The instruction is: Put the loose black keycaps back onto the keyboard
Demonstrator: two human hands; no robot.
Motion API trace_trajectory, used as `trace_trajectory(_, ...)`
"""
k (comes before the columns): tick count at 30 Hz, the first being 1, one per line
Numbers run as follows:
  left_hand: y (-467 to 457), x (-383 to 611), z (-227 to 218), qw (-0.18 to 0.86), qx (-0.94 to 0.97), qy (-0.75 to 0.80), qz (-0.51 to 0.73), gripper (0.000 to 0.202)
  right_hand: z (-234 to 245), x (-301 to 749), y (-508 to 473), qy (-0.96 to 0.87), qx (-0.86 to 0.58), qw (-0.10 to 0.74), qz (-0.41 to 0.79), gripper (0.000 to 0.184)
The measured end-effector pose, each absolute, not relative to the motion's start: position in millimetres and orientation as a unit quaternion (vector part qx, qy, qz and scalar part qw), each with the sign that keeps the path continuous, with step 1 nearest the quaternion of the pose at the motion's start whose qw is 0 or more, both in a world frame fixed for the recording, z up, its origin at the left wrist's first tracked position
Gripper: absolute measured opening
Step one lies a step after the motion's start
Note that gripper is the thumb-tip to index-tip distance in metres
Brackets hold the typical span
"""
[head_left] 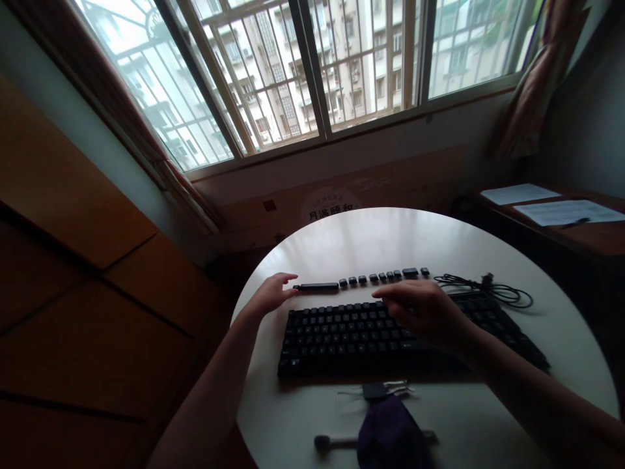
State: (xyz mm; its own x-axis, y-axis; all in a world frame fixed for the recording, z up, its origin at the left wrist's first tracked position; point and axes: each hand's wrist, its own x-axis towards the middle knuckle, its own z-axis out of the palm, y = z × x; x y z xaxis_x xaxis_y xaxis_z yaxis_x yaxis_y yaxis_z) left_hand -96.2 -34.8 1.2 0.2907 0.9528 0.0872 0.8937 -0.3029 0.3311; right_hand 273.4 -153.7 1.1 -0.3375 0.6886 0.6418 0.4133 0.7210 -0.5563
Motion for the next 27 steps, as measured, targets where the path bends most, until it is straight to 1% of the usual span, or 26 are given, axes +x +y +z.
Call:
trace_trajectory(4, -38, -89, -10, 0.099, 0.796, 0.582, 0.130, 0.041, 5, 273, -155, -0.812, -0.325, 0.460, 0.156, 0.022)
trace_trajectory(10, -41, -93, -17, 0.068, 0.786, 0.597, 0.144, 0.021, 8, 273, -159, -0.813, -0.321, 0.458, 0.163, 0.021)
trace_trajectory(12, -44, -94, -14, 0.060, 0.782, 0.600, 0.157, 0.019, 8, 274, -159, -0.811, -0.326, 0.459, 0.162, 0.020)
trace_trajectory(14, -55, -95, -6, 0.046, 0.774, 0.605, 0.181, 0.022, 7, 275, -158, -0.809, -0.330, 0.459, 0.157, 0.021)
trace_trajectory(17, -90, -91, 7, 0.017, 0.758, 0.603, 0.250, 0.029, 7, 276, -158, -0.804, -0.339, 0.463, 0.154, 0.023)
trace_trajectory(19, -125, -87, 11, 0.021, 0.762, 0.557, 0.330, 0.029, 7, 276, -157, -0.799, -0.348, 0.465, 0.157, 0.023)
trace_trajectory(20, -144, -84, 11, 0.026, 0.768, 0.537, 0.348, 0.026, 7, 276, -157, -0.798, -0.350, 0.464, 0.159, 0.023)
trace_trajectory(24, -209, -75, 0, 0.040, 0.802, 0.470, 0.366, 0.018, 6, 276, -158, -0.804, -0.337, 0.461, 0.167, 0.025)
trace_trajectory(27, -228, -70, -13, 0.020, 0.828, 0.428, 0.362, 0.017, 5, 274, -159, -0.803, -0.331, 0.465, 0.171, 0.024)
